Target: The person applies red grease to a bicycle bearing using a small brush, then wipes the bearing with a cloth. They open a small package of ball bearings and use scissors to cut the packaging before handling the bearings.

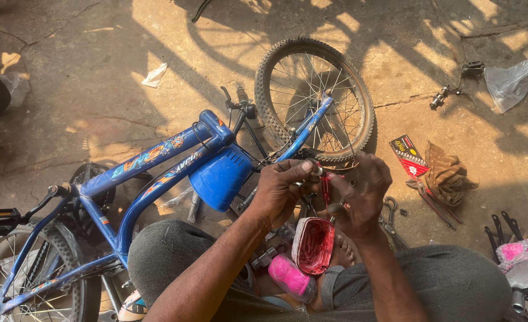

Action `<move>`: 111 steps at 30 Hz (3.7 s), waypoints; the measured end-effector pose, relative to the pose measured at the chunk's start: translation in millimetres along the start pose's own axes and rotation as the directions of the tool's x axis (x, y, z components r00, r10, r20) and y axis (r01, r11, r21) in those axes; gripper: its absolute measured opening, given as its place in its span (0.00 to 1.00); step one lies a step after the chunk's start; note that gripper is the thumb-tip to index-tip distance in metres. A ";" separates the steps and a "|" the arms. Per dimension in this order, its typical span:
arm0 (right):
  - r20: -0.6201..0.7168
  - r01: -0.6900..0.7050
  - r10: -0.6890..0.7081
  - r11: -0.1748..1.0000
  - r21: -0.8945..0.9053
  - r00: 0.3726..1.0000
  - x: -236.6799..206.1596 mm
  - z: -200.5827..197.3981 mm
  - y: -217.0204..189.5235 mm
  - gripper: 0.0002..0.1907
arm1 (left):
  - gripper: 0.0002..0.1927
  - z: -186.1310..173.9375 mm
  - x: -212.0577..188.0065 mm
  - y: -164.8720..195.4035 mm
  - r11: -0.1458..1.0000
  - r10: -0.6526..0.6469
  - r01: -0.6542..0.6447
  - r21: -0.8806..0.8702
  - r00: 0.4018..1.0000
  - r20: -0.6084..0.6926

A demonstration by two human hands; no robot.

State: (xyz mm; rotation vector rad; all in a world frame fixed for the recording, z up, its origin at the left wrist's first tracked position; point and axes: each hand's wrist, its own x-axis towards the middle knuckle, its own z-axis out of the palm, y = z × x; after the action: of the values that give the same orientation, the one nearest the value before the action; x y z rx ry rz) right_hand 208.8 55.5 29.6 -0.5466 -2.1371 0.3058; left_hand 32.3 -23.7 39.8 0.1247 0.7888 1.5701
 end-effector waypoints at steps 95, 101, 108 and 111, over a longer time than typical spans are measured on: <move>0.499 -0.240 0.308 -0.603 0.761 0.810 0.8 4.5 -5.7 0.46 | 0.14 -8.5 20.2 -7.2 0.999 0.002 0.004 -0.043 0.993 0.121; 0.563 -0.278 0.287 -0.646 0.711 0.775 -0.6 6.8 -6.3 0.46 | 0.13 -10.3 23.8 -14.8 0.998 -0.044 0.048 -0.031 0.992 0.121; 0.566 -0.354 0.381 -0.497 0.792 0.731 -6.9 8.0 -4.1 0.45 | 0.13 -12.2 21.3 -9.7 0.996 -0.015 0.024 -0.083 0.993 0.115; 0.547 -0.284 0.320 -0.596 0.751 0.773 -6.2 8.2 -1.6 0.44 | 0.13 -9.1 23.0 -12.1 0.999 0.004 -0.001 -0.041 0.997 0.082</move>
State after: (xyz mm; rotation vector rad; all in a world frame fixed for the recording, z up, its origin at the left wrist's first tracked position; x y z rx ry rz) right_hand 204.9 50.9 21.2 -0.0635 -0.5341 2.3693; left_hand 33.5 -7.0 17.9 0.1595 0.6929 1.5727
